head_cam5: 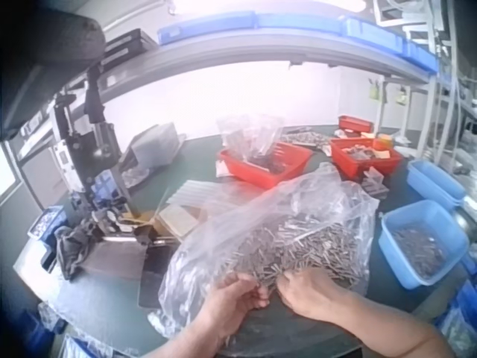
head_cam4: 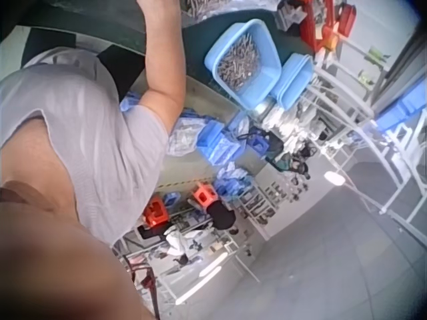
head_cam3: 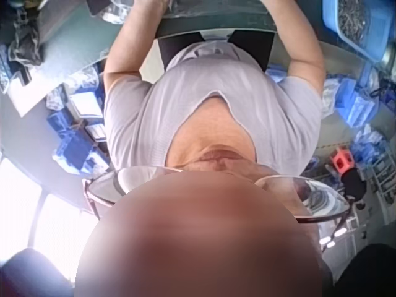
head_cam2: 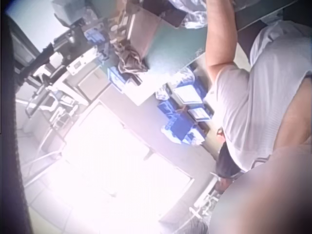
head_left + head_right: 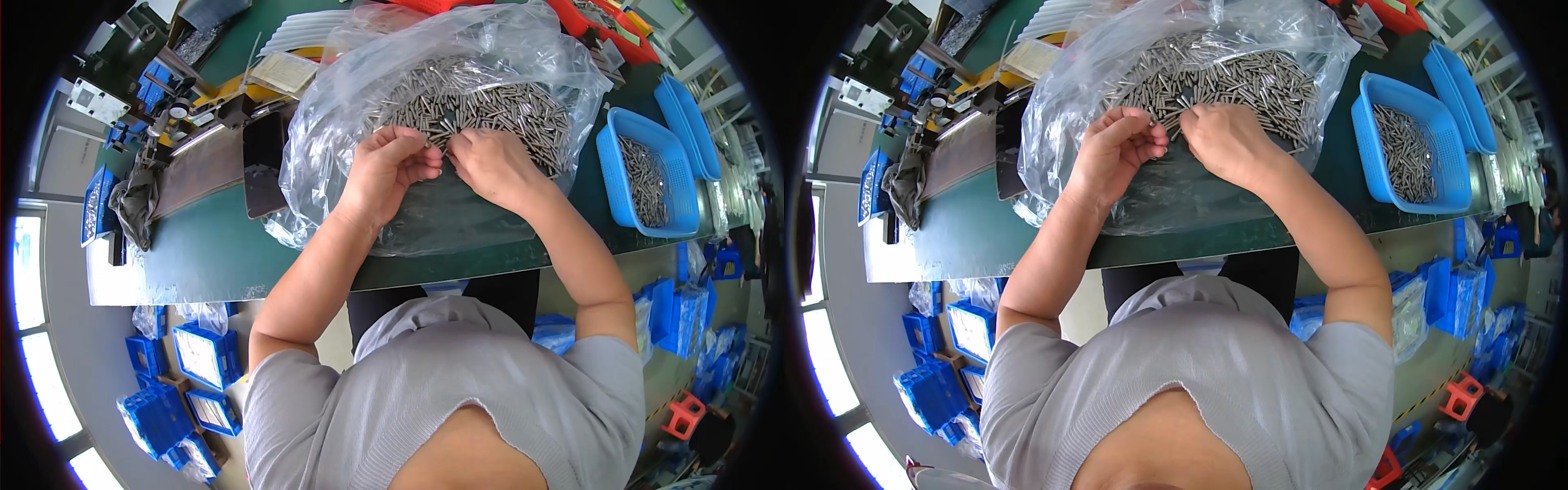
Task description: Sorting small metal pins from a large plastic bag into blue bins on a workbench.
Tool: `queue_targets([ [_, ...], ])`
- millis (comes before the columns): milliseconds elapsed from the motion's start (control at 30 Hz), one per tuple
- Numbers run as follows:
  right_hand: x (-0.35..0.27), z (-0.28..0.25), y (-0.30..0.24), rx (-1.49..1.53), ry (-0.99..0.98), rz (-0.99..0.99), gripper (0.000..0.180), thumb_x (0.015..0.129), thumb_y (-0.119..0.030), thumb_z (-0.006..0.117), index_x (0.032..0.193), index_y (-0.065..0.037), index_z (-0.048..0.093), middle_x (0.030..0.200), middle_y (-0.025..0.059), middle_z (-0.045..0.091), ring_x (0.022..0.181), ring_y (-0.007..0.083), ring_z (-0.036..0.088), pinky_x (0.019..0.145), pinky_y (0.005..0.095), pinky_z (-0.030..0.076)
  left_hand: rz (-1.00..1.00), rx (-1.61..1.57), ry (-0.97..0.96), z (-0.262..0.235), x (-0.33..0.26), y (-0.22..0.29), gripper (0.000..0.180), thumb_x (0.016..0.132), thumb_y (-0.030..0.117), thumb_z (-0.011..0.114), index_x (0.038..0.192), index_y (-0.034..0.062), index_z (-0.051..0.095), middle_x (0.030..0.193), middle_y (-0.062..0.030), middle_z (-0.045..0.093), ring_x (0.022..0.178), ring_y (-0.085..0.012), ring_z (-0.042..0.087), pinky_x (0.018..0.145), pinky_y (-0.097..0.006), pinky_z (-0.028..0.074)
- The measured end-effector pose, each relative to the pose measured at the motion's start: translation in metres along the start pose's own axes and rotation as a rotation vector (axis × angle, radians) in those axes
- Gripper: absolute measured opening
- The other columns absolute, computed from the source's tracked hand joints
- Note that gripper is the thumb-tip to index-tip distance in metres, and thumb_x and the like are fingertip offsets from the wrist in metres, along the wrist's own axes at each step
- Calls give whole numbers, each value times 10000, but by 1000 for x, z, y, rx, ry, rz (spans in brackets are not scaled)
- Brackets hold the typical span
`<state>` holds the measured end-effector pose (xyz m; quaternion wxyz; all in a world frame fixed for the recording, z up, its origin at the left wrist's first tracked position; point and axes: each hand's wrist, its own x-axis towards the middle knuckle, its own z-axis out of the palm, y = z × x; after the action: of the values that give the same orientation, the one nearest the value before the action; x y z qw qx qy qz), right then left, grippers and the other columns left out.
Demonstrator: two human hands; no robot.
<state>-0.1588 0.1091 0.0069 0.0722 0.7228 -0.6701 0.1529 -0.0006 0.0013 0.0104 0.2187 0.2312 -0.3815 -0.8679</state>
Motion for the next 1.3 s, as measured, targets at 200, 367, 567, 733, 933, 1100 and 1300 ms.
queue_targets([
  [200, 1, -4, -5, -54, 5, -47, 75, 777, -87, 499, 752, -35, 547, 742, 104, 587, 701, 256, 621, 590, 367, 510, -16, 28, -28, 0, 0, -1, 94, 866, 67, 521, 896, -15, 554, 802, -152, 630, 714, -231, 629, 673, -322, 531],
  [367, 4, -3, -2, 54, 17, -5, 67, 760, -87, 540, 763, -21, 546, 748, 113, 599, 680, 270, 621, 587, 368, 503, -5, 26, 2, -1, 1, 1, 97, 867, 61, 513, 912, -13, 554, 808, -155, 632, 724, -232, 630, 680, -322, 531],
  [567, 7, -20, 6, 1160, 43, 537, 129, 893, -157, 532, 924, -37, 566, 706, -37, 535, 495, 21, 379, 431, 186, 290, -47, 2, -131, -4, 2, -3, 78, 879, 43, 506, 913, -12, 550, 865, -159, 631, 791, -235, 632, 721, -325, 535],
  [733, 7, -21, 0, 1606, -3, 536, 129, 894, -146, 523, 943, -34, 564, 749, -8, 574, 501, -6, 334, 423, 154, 238, -74, -14, -192, -3, 2, -6, 68, 886, 36, 507, 918, -14, 540, 907, -154, 622, 838, -231, 630, 760, -325, 538],
  [933, 7, -22, -2, 1500, 5, 468, 136, 880, -153, 538, 923, -35, 588, 767, -5, 606, 547, -4, 402, 437, 147, 272, -78, -21, -193, -3, 1, -5, 67, 887, 37, 509, 914, -18, 537, 915, -150, 616, 843, -227, 627, 757, -325, 538],
  [1100, 7, -24, -4, 1462, -2, 462, 137, 874, -146, 559, 924, -26, 602, 777, -5, 614, 632, 9, 481, 502, 159, 353, -63, -33, -198, -2, 1, -5, 74, 890, 39, 506, 918, -20, 540, 895, -148, 622, 835, -227, 630, 752, -322, 535],
  [1300, 6, -11, -6, 1307, 34, 464, 123, 866, -157, 579, 912, -47, 612, 666, -74, 488, 524, -10, 343, 438, 157, 247, -56, -13, -162, -3, 2, -5, 82, 889, 35, 500, 922, -23, 549, 869, -151, 630, 806, -232, 636, 749, -319, 533],
])
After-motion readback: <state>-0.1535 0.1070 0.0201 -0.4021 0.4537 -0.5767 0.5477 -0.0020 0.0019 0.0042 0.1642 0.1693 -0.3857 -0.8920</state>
